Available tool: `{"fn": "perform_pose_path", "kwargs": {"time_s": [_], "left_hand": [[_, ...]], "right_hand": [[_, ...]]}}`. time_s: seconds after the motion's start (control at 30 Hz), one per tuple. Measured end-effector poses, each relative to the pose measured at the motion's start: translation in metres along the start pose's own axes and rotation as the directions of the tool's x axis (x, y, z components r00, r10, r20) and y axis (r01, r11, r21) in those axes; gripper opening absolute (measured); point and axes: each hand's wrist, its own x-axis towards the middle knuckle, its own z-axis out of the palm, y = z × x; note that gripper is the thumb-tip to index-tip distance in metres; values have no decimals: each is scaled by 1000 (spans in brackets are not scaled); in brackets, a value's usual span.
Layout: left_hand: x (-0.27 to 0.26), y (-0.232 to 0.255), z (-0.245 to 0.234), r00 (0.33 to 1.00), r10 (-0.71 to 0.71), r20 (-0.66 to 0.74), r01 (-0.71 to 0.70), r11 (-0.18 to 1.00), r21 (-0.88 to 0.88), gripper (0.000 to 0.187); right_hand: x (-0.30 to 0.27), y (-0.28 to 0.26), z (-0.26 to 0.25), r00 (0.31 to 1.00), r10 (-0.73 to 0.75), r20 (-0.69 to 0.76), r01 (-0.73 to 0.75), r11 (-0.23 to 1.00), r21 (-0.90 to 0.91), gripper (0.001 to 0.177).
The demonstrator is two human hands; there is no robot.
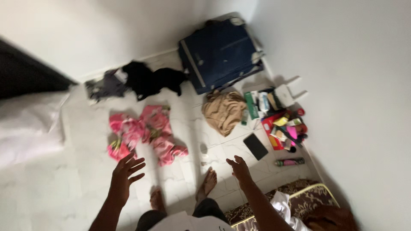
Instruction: The person repeatedly picks up various garments from a laundry basket and the floor, folds them, and places them on a mattress. The person also moves a laundry basket and handles a suitcase during the process.
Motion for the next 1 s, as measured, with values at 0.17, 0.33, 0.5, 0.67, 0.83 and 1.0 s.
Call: {"fn": "perform_pose_path", "kwargs": {"time_s": [0.17,0.33,0.5,0.67,0.83,1.0], "left_hand": [[-34,10,-20,994,29,-107,-33,999,-37,55],[-57,18,-62,980,166,-107,-176,981,-87,53],[-87,24,-130,968,163,-190,-194,969,-155,53],[-125,26,-215,947,178,-268,-239,947,-213,53],[-178,45,-299,904,209,-374,-298,933,-200,52],[-225,55,-356,829,201,-522,-357,909,-216,53]], "right_hand": [[-12,-30,52,972,-207,110,225,955,-192,78],[-29,-57,140,805,-530,266,592,745,-307,72],[-83,-90,232,704,-621,343,708,654,-268,71],[-152,-108,320,704,-509,496,625,775,-93,73],[-204,-124,408,494,-626,604,801,598,-35,71],[-244,-137,499,610,-440,659,688,706,-167,75]]}}
